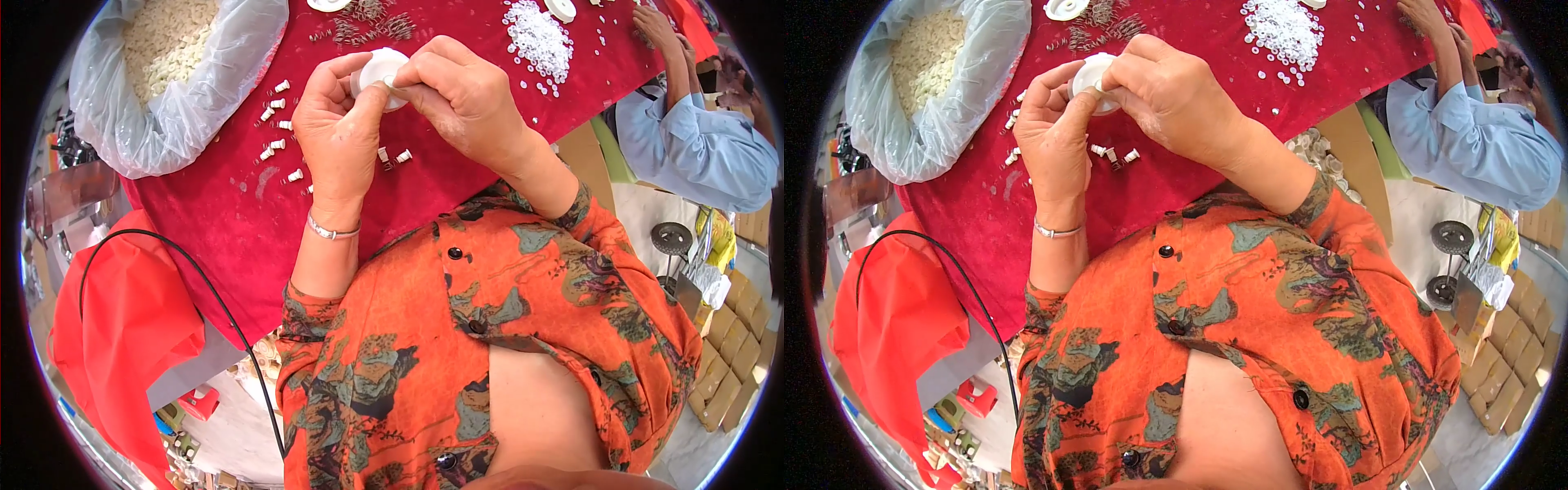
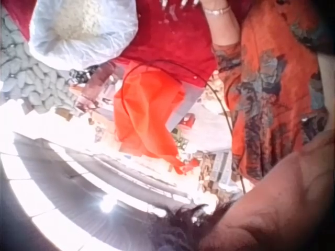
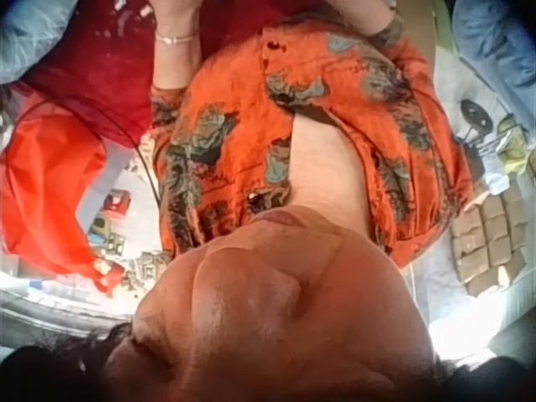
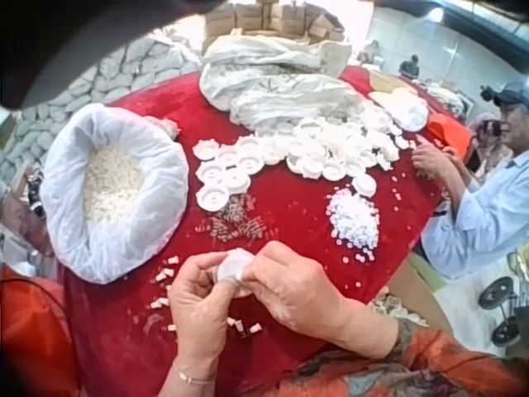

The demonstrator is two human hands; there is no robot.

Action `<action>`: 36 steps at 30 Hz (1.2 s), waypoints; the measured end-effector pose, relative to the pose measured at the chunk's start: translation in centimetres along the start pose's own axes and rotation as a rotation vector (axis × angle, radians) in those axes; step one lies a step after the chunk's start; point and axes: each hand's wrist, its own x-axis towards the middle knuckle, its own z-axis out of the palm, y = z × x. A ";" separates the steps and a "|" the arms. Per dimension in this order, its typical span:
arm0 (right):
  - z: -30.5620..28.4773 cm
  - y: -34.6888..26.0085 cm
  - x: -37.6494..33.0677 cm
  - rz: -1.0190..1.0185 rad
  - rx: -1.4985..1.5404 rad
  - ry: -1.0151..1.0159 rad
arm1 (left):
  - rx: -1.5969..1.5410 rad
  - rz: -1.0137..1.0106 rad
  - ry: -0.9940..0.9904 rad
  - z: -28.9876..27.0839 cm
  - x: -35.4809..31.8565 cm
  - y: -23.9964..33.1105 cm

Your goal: The person assembles plastic valve components by fitting small plastic pieces and springs into round plastic caps by hand.

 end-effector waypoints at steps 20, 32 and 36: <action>-1.6 0.6 -0.3 0.470 0.440 -0.086 | -0.015 0.025 -0.176 0.5 -0.2 -0.3; -16.3 2.7 -5.4 0.585 -0.139 -0.765 | -0.213 -0.204 -0.002 -1.3 -0.1 0.2; -16.5 3.4 -6.6 0.665 -0.430 -1.107 | -0.221 -0.195 -0.054 -1.0 -0.4 0.4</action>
